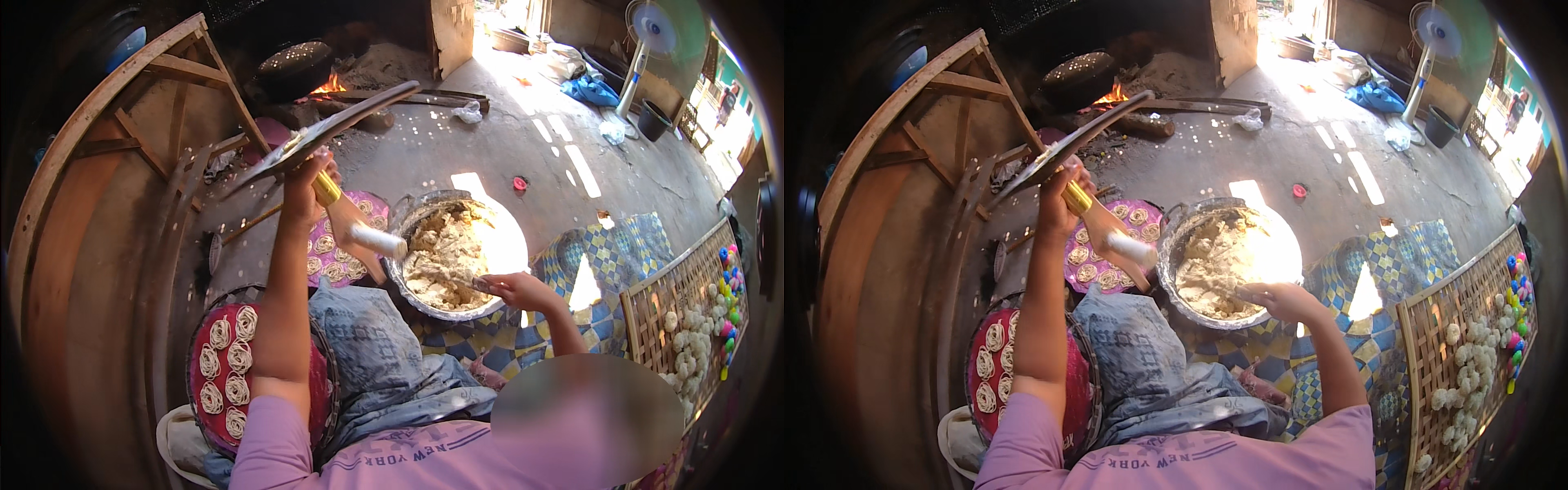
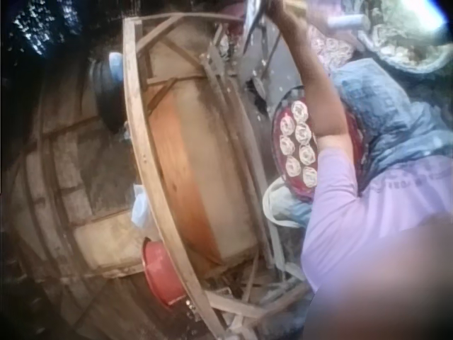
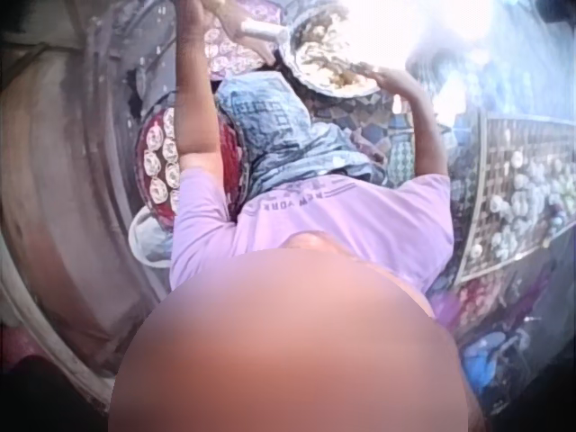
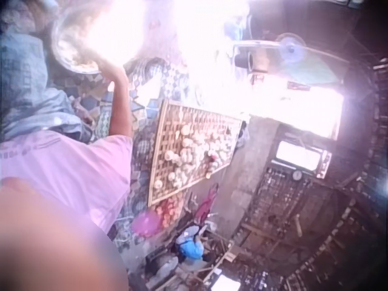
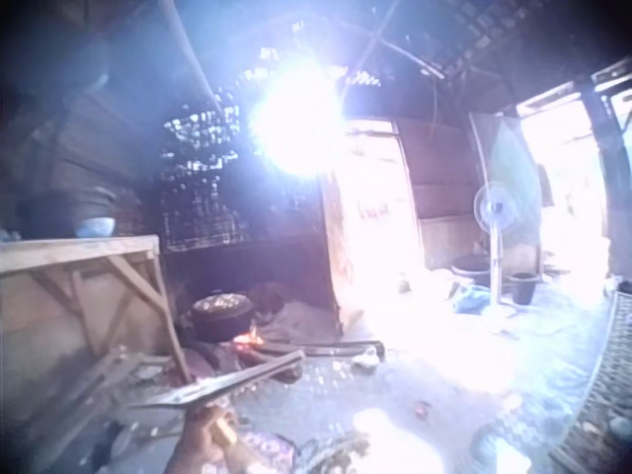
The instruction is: The person sits on the floor and uses a handheld piping tool to extrude dough into spiral shapes onto a pink mat. They repeatedly scoop dough from a metal bowl, fill the tool, and pipe spirals in a grid pattern, then cover the mat with a pink sheet.
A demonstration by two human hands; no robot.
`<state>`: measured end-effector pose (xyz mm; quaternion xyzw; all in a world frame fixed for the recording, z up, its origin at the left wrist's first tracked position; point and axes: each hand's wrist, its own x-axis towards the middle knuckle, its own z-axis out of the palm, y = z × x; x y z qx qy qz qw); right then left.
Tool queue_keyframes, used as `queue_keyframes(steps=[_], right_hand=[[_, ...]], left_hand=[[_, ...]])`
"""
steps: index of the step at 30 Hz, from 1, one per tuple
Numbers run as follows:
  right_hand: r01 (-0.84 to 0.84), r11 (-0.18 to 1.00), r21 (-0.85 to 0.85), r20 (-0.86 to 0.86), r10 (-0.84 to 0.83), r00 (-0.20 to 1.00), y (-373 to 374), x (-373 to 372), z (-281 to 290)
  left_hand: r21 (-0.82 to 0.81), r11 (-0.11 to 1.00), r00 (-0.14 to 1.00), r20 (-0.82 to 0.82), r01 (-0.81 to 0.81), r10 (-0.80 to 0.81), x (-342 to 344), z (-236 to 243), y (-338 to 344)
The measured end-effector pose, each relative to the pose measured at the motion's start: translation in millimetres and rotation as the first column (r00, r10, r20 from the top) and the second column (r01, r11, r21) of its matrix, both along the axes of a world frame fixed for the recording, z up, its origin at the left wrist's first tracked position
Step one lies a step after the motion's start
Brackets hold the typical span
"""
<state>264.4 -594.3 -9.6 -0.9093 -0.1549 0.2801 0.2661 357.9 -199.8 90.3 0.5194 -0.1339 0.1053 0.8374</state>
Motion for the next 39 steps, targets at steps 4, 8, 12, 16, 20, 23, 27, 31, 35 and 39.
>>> queue_keyframes(steps=[4, 8, 12, 16, 20, 23, 27, 31, 35, 39], right_hand=[[0.074, 0.988, -0.139, 0.094, -0.061, 0.994, 24.6, 24.3, -87.3], [0.143, 0.957, -0.253, 0.161, -0.104, 0.982, 60.0, 65.8, -173.6], [0.036, 0.925, -0.377, 0.275, 0.075, 0.958, 96.9, 79.0, -229.2], [0.053, 0.985, -0.163, 0.207, -0.019, 0.978, 117.1, 70.6, -254.3], [0.19, 0.979, 0.073, 0.097, -0.196, 0.976, 104.9, 53.5, -248.2], [0.172, 0.921, 0.349, 0.01, -0.188, 0.982, 78.5, 40.5, -204.3], [0.124, 0.969, 0.215, -0.123, -0.099, 0.987, 16.5, 31.8, -82.7], [-0.002, 0.913, 0.407, -0.075, 0.036, 0.996, -27.6, 35.4, 30.7], [0.106, 0.826, 0.554, -0.333, 0.103, 0.937, -36.8, 52.1, 69.2], [-0.064, 0.87, 0.488, 0.038, 0.052, 0.998, -26.0, 63.2, 72.5]], left_hand=[[0.446, 0.019, 0.445, 0.895, -0.895, -0.036, -8.5, 18.1, -13.5], [0.568, 0.112, 0.547, 0.819, -0.815, -0.174, -23.5, 20.8, -21.7], [0.591, 0.042, 0.568, 0.79, -0.806, -0.23, -40.8, 10.9, -12.6], [0.657, -0.031, 0.648, 0.732, -0.753, -0.212, -50.4, -7.8, -3.7], [0.713, 0.01, 0.693, 0.684, -0.701, -0.229, -46.7, -27.9, -6.4], [0.738, 0.04, 0.709, 0.66, -0.673, -0.249, -42.7, -43.1, -9.2], [0.748, -0.007, 0.725, 0.641, -0.664, -0.251, -32.8, -59.9, -11.1], [0.707, 0.081, 0.673, 0.697, -0.703, -0.249, -19.5, -67.1, -26.2], [0.688, 0.157, 0.629, 0.717, -0.709, -0.302, -11.6, -64.6, -54.8], [0.675, 0.206, 0.621, 0.735, -0.709, -0.272, -7.2, -56.8, -73.9]])
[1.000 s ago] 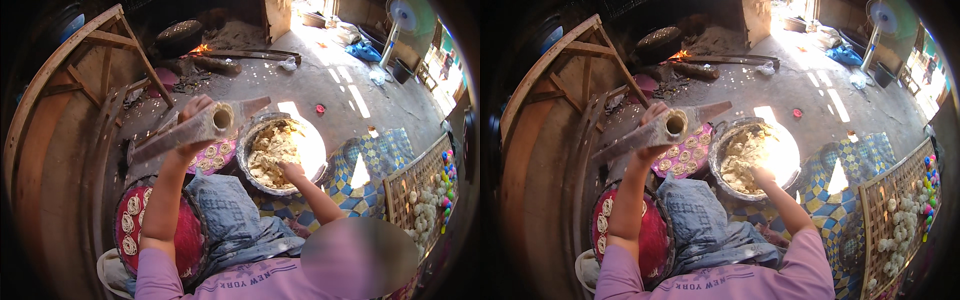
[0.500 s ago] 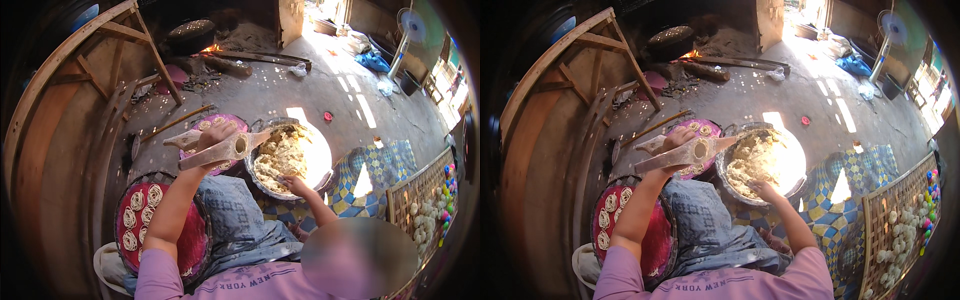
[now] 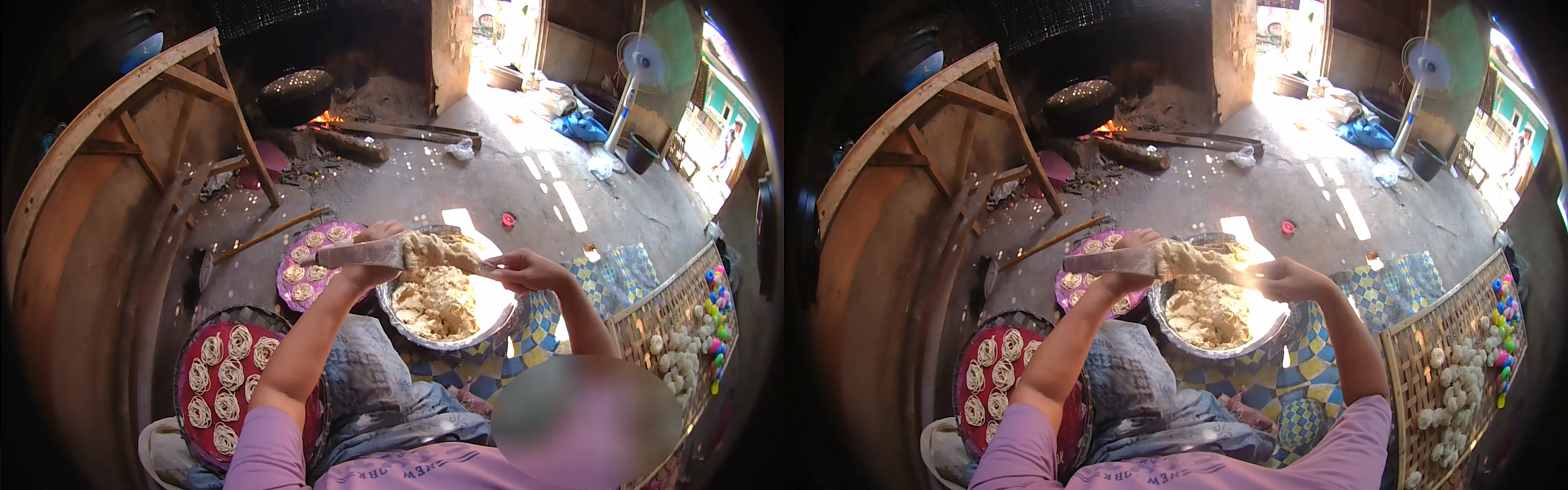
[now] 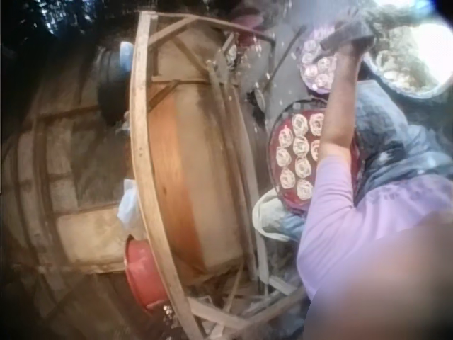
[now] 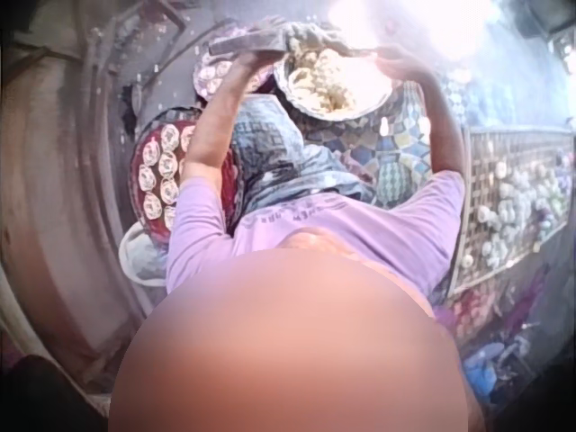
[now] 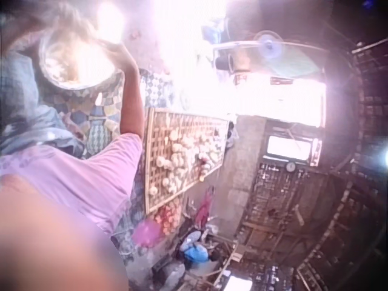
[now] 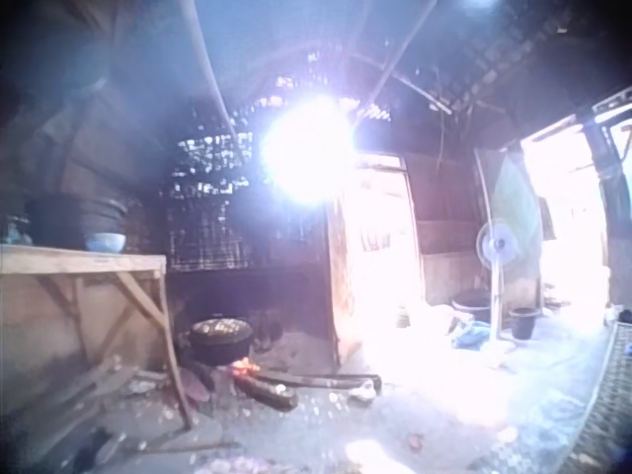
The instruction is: The person sits on the floor and uses a handheld piping tool to extrude dough into spiral shapes onto a pink mat. They repeatedly scoop dough from a metal bowl, fill the tool, and pipe spirals in a grid pattern, then cover the mat with a pink sheet.
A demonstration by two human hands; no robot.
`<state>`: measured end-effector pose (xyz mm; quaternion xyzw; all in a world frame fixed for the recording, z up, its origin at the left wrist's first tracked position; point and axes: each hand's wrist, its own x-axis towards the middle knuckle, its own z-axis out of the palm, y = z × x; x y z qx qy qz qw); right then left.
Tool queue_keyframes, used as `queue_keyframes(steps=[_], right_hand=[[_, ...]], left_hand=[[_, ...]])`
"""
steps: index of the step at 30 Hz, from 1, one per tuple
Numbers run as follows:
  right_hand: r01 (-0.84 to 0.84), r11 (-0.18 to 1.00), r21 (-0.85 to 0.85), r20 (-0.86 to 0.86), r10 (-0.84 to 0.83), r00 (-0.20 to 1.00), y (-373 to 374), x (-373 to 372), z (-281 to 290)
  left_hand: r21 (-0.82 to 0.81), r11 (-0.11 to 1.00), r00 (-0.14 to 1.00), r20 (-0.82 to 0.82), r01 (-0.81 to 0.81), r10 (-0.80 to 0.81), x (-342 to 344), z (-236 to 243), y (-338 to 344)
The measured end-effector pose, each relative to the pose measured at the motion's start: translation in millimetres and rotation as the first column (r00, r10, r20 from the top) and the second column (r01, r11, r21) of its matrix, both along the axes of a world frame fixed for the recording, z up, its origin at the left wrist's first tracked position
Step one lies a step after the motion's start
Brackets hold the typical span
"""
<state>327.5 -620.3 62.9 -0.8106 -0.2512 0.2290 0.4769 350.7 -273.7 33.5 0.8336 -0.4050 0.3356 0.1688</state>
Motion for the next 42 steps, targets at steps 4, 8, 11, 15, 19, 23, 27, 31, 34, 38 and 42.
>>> queue_keyframes(steps=[4, 8, 11, 15, 19, 23, 27, 31, 34, 38, 42], right_hand=[[0.298, 0.883, -0.363, 0.796, 0.128, 0.591, 25.4, -10.6, 20.8], [0.552, 0.763, -0.336, 0.934, 0.344, 0.094, 84.9, -43.4, 23.5], [0.555, 0.712, -0.43, 0.9, 0.386, 0.202, 102.3, -66.8, 21.3], [0.535, 0.732, -0.421, 0.897, 0.248, 0.366, 75.4, -80.8, 34.5], [0.584, 0.791, -0.184, 0.976, 0.078, 0.202, 54.5, -69.9, 48.1], [0.565, 0.768, -0.302, 0.953, 0.226, 0.201, 62.8, -52.6, 42.9], [0.518, 0.785, -0.34, 0.938, 0.241, 0.25, 87.6, -46.8, 29.3], [0.519, 0.8, -0.302, 0.94, 0.161, 0.3, 87.5, -62.5, 21.7], [0.557, 0.783, -0.278, 0.903, 0.016, 0.429, 59.0, -74.7, 16.0], [0.541, 0.772, 0.334, 0.345, -0.634, 0.692, 68.9, -56.6, -14.2], [0.444, 0.77, 0.458, 0.436, -0.63, 0.643, 126.8, -36.6, -47.5]], left_hand=[[0.083, 0.985, 0.988, -0.013, -0.154, 0.155, 0.0, 7.8, -11.0], [0.147, 0.984, 0.994, -0.038, -0.098, 0.105, -2.5, 9.7, -19.3], [0.218, 0.961, 0.976, -0.1, -0.169, 0.195, -1.8, 6.7, -12.1], [0.224, 0.928, 0.948, -0.045, -0.299, 0.316, 6.5, 3.1, 13.6], [0.106, 0.972, 0.977, 0.032, -0.211, 0.209, 12.2, 4.8, 17.2], [0.012, 0.958, 0.956, 0.071, -0.286, 0.284, 8.5, 14.7, -5.4], [0.095, 0.965, 0.97, 0.017, -0.245, 0.244, 1.2, 12.8, -25.4], [0.12, 0.95, 0.957, 0.009, -0.288, 0.289, 4.3, 1.9, -11.9], [0.27, 0.78, 0.825, 0.224, -0.565, 0.52, 14.7, 4.3, 11.1], [0.086, 0.85, 0.808, 0.373, -0.519, 0.456, 29.5, 14.3, 5.8], [-0.047, 0.908, 0.89, 0.181, -0.417, 0.418, 26.6, 0.8, -39.4]])
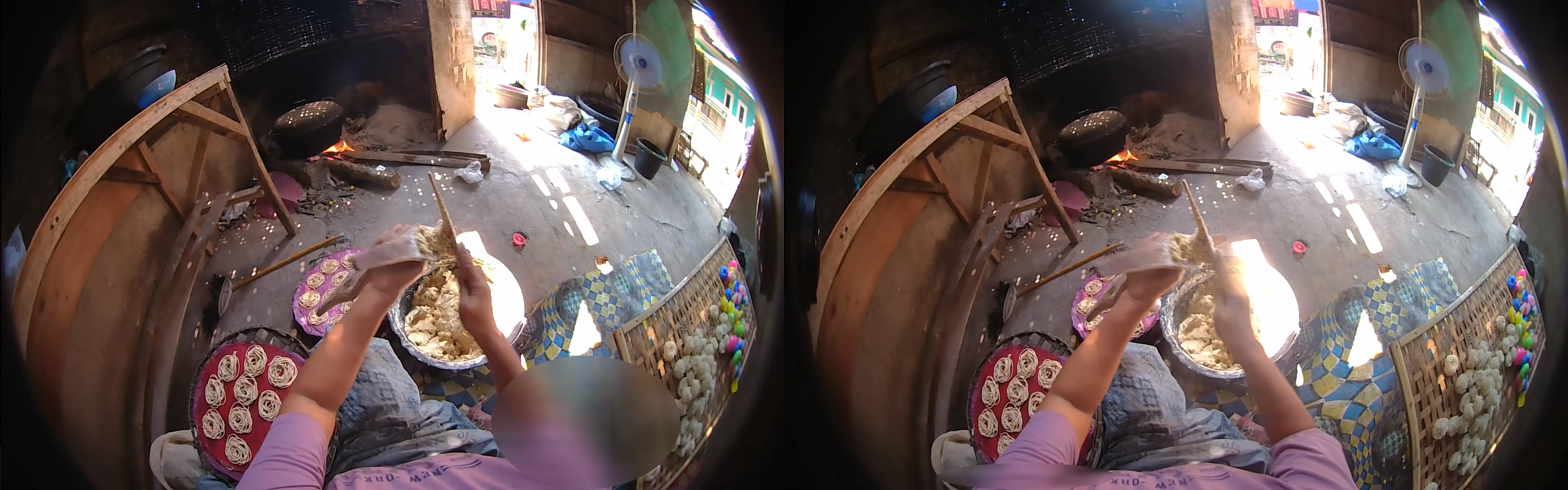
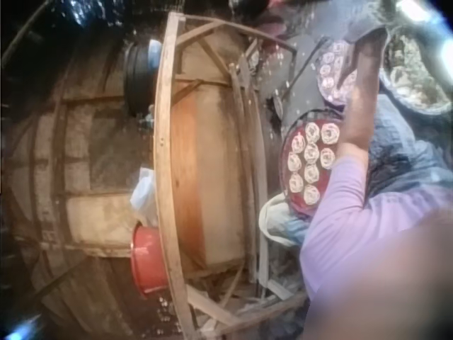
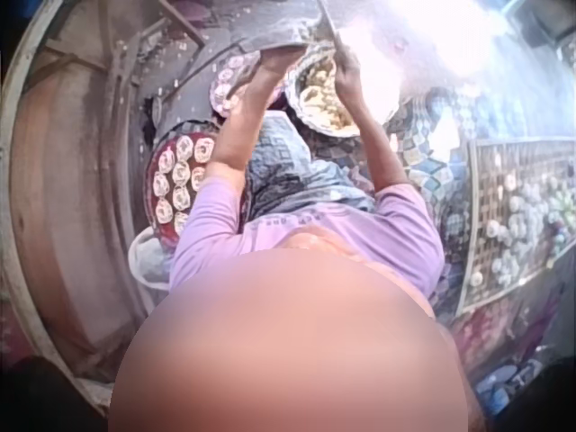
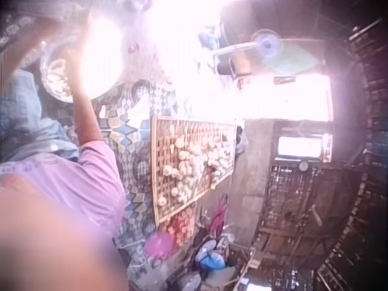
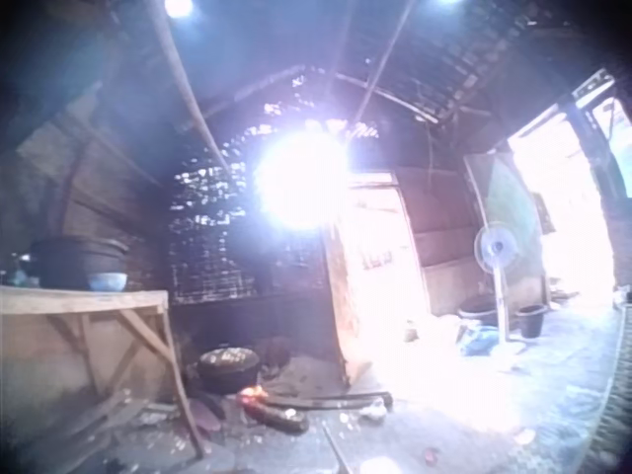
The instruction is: The person sits on the floor and uses a handheld piping tool to extrude dough into spiral shapes onto a pink mat. They repeatedly scoop dough from a metal bowl, fill the tool, and pipe spirals in a grid pattern, then cover the mat with a pink sheet.
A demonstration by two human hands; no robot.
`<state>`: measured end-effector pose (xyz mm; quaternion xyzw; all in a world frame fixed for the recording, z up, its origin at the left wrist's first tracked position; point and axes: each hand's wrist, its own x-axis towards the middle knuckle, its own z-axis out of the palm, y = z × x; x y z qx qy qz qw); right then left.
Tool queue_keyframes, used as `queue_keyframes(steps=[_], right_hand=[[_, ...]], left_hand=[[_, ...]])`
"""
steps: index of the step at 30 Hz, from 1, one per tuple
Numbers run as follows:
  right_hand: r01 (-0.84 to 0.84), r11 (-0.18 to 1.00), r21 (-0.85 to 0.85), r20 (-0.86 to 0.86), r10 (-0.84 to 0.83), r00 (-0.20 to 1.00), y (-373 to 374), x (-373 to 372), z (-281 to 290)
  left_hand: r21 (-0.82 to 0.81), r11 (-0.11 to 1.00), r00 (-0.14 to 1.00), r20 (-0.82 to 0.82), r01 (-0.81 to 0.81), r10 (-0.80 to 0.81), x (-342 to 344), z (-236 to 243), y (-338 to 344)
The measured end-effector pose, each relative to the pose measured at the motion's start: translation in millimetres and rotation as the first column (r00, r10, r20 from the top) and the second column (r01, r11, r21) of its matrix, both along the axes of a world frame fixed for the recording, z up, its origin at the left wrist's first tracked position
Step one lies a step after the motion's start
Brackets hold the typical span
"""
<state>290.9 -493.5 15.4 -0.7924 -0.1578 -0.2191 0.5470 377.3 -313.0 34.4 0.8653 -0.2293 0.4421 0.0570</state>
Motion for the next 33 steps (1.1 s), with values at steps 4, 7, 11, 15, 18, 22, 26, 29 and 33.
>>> queue_keyframes(steps=[4, 7, 11, 15, 18, 22, 26, 29, 33], right_hand=[[-0.136, 0.99, 0.043, -0.186, 0.142, 0.972, 12.1, -27.0, -9.6], [-0.186, 0.954, 0.235, -0.493, 0.282, 0.823, -11.0, -38.6, -11.9], [-0.08, 0.967, 0.244, -0.429, 0.182, 0.885, -26.6, -19.2, -29.3], [-0.159, 0.892, 0.423, -0.478, 0.369, 0.797, -8.8, -20.5, -40.1], [-0.221, 0.861, 0.458, -0.467, 0.444, 0.764, 4.3, -40.5, -26.7], [-0.254, 0.799, 0.545, -0.56, 0.572, 0.599, -5.9, -57.2, -21.7], [-0.187, 0.905, 0.382, -0.685, 0.413, 0.599, -32.6, -46.6, -77.8], [-0.28, 0.946, -0.161, -0.816, 0.032, 0.577, -19.7, -31.5, -127.9], [-0.419, 0.842, -0.341, -0.472, 0.232, 0.851, 23.6, -21.3, -112.9]], left_hand=[[-0.037, 0.999, 0.995, -0.103, -0.015, 0.012, -1.5, -8.9, 4.2], [0.089, 0.995, 0.994, -0.1, -0.044, 0.053, -3.0, -5.1, 23.5], [-0.003, 0.999, 0.999, -0.025, 0.044, -0.044, -8.7, -3.1, 26.3], [-0.007, 1.0, 0.996, -0.082, -0.021, 0.02, -1.5, -13.4, 21.0], [0.103, 0.989, 0.982, -0.15, -0.104, 0.119, 9.1, -22.5, 32.1], [0.137, 0.983, 0.985, -0.109, -0.119, 0.134, 6.5, -21.1, 59.1], [0.078, 0.995, 0.996, -0.047, -0.066, 0.07, -20.1, 14.1, 92.1], [-0.171, 0.983, 0.998, 0.023, 0.064, -0.061, -49.1, 49.0, 107.3], [-0.825, 0.544, 0.926, -0.071, 0.154, -0.37, -105.2, 93.1, 133.0]])
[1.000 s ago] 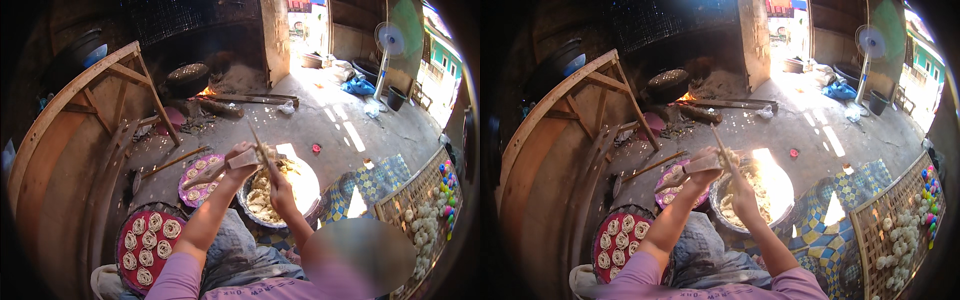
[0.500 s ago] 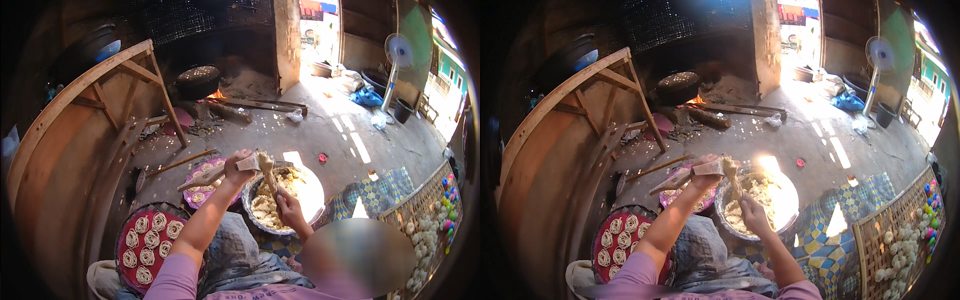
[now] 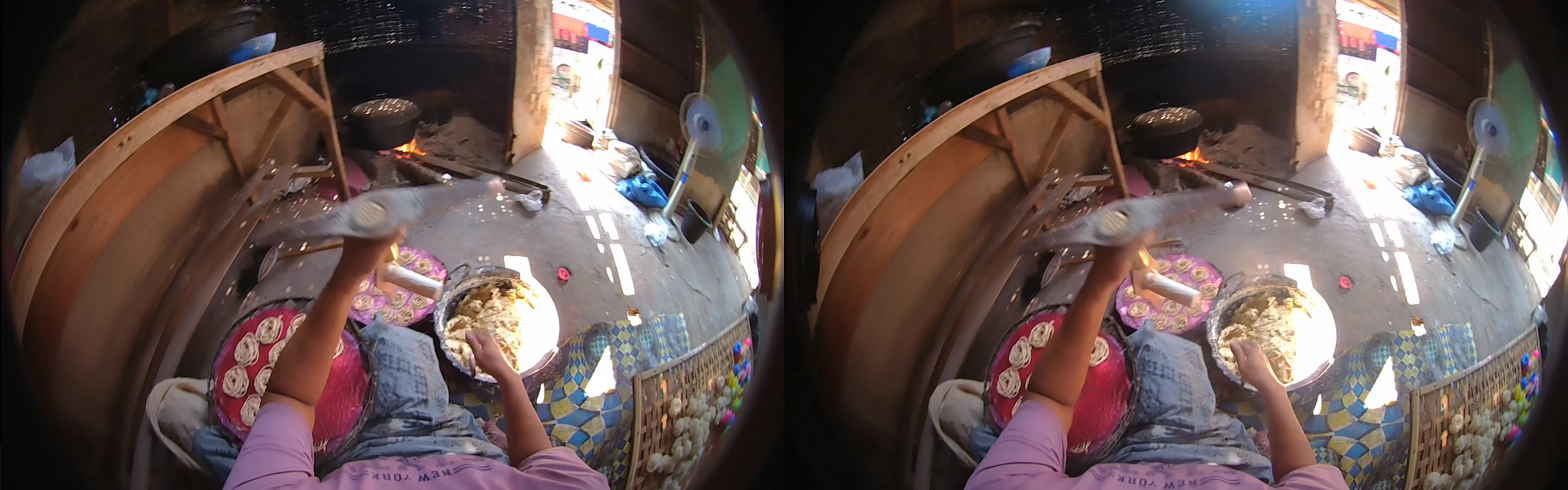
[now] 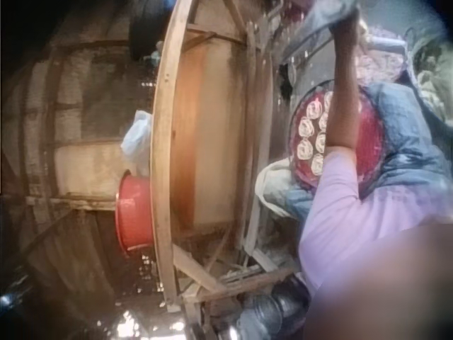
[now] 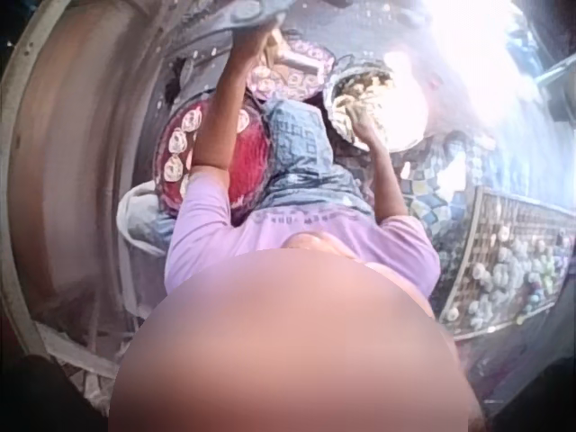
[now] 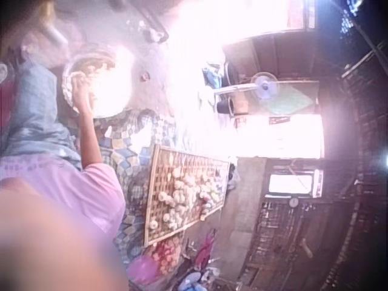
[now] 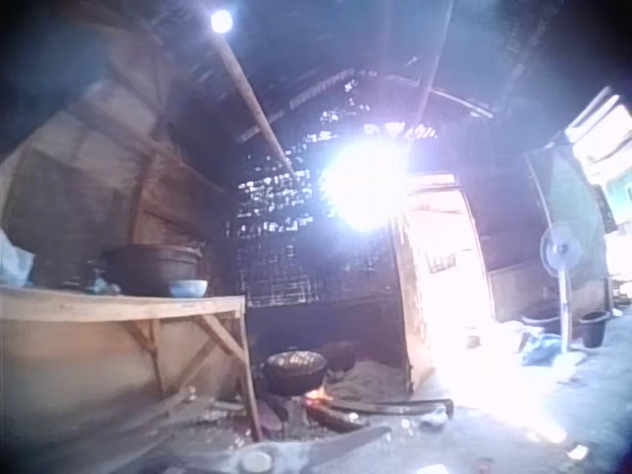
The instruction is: The person sits on the floor and uses a handheld piping tool to extrude dough into spiral shapes onto a pink mat. They repeatedly scoop dough from a metal bowl, fill the tool, and pipe spirals in a grid pattern, then cover the mat with a pink sheet.
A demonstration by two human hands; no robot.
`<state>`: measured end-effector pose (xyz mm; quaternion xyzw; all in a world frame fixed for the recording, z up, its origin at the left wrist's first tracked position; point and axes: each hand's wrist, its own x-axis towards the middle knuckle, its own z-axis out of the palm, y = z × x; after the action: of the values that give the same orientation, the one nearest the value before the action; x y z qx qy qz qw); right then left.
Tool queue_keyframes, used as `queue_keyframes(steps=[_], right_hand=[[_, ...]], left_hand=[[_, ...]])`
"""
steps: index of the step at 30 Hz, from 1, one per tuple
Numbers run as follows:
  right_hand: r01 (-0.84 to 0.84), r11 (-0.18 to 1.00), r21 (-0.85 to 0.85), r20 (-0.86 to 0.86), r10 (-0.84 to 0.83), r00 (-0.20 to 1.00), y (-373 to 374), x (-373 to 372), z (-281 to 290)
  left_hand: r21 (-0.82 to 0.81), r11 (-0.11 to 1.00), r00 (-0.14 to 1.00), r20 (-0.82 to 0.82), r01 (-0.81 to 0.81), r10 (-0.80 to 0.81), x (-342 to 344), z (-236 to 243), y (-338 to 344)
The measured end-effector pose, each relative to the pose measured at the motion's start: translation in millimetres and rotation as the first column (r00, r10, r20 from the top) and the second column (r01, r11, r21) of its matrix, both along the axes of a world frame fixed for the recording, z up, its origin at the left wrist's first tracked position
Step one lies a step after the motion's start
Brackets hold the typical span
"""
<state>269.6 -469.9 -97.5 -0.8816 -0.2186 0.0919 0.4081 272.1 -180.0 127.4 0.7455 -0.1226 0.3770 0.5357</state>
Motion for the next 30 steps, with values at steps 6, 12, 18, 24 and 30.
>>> queue_keyframes(steps=[6, 12, 18, 24, 30], right_hand=[[0.084, 0.413, 0.907, -0.417, 0.847, 0.329, 79.2, -68.3, 109.2], [0.485, 0.403, 0.776, -0.279, 0.909, -0.31, 106.9, -125.4, 146.3], [-0.184, 0.6, 0.779, -0.345, 0.655, 0.672, 136.2, -112.6, 179.1], [-0.769, 0.625, 0.135, 0.285, 0.719, 0.634, 130.1, -122.9, 232.0], [-0.796, 0.604, -0.033, -0.016, 0.796, 0.605, 102.4, -122.9, 204.8]], left_hand=[[-0.767, 0.158, 0.617, 0.355, 0.622, -0.703, -75.8, 4.5, 29.9], [-0.395, 0.808, 0.892, -0.305, -0.437, 0.333, -186.6, -50.1, 83.6], [0.346, 0.877, 0.849, -0.296, -0.333, 0.438, -270.5, -69.3, 75.5], [0.249, 0.967, 0.668, -0.728, 0.047, 0.155, -291.5, -51.0, 22.6], [0.086, 0.966, 0.784, -0.604, 0.243, -0.143, -279.7, -104.0, -18.5]])
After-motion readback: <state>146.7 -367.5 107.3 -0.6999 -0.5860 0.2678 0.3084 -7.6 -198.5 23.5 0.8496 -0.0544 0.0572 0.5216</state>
